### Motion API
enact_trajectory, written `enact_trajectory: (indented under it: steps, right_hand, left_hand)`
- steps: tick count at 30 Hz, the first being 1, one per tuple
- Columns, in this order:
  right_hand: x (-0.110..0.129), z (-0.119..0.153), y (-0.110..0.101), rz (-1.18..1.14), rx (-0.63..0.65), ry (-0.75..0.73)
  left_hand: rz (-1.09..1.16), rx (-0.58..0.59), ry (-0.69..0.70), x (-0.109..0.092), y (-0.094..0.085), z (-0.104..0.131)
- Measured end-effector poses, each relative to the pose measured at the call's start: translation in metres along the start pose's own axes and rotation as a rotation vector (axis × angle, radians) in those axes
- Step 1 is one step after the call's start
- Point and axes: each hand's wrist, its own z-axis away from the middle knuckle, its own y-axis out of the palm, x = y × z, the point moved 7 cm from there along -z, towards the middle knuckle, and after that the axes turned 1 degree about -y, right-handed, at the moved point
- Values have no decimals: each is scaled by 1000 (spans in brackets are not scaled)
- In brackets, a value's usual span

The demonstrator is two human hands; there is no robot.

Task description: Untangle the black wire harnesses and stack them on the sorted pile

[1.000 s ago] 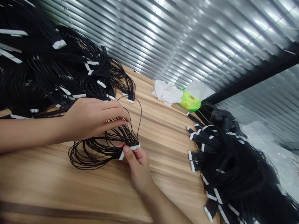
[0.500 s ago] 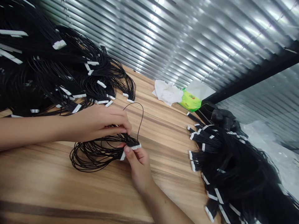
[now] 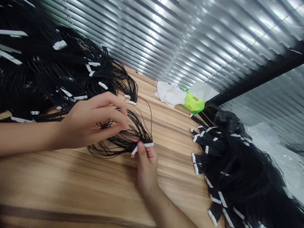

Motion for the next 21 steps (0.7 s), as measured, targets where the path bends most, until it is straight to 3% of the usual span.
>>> enact_trajectory:
  steps: [3, 8, 14, 21]
  right_hand:
    - [3, -3, -3, -78, -90, -9]
    - [4, -3, -3, -53, -110, 1]
    - [3, -4, 0, -56, -64, 4]
    - [3, -3, 0, -14, -46, 12]
  left_hand:
    - [-146, 88, 144, -12, 10, 5]
    - [-307, 274, 96, -5, 32, 13]
    - [-417, 218, 280, -12, 32, 16]
    - [-445, 186, 288, -10, 30, 18]
